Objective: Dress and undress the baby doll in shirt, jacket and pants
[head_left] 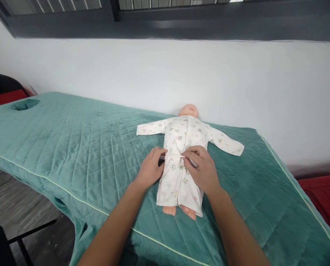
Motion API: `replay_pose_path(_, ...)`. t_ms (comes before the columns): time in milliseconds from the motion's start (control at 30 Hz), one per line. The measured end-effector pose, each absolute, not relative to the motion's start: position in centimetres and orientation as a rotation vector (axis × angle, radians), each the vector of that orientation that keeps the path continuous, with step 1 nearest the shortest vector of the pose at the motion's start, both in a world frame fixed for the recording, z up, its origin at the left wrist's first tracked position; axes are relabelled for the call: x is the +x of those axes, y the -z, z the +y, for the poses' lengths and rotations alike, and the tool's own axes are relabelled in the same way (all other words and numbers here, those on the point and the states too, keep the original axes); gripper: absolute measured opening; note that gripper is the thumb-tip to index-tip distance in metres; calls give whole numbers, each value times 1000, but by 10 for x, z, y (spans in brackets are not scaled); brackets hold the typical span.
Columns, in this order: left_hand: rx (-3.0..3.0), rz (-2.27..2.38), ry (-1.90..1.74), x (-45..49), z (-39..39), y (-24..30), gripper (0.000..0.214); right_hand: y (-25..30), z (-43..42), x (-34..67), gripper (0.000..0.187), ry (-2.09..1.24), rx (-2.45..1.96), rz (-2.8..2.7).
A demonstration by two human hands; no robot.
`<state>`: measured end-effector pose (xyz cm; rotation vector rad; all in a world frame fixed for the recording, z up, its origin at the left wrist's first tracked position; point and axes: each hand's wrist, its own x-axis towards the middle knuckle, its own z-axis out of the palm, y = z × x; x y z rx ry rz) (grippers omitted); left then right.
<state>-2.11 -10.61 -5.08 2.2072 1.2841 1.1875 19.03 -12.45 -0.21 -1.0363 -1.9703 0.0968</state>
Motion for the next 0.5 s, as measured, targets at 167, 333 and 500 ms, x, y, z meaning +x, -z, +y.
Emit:
replay_pose_path(167,2192,1344,-1200,-21,-105,54,33,2,-125,189,15,-131,-1048,-1955)
replay_pose_path(333,2157,1336,-1280,-22,-108,51,21,0,-126,188,16,-132,-1064,-1950)
replay_pose_path(500,2071,1347,-1269,-23,-114,43,15,-2,-124,196,16,-95,-1073,-2047)
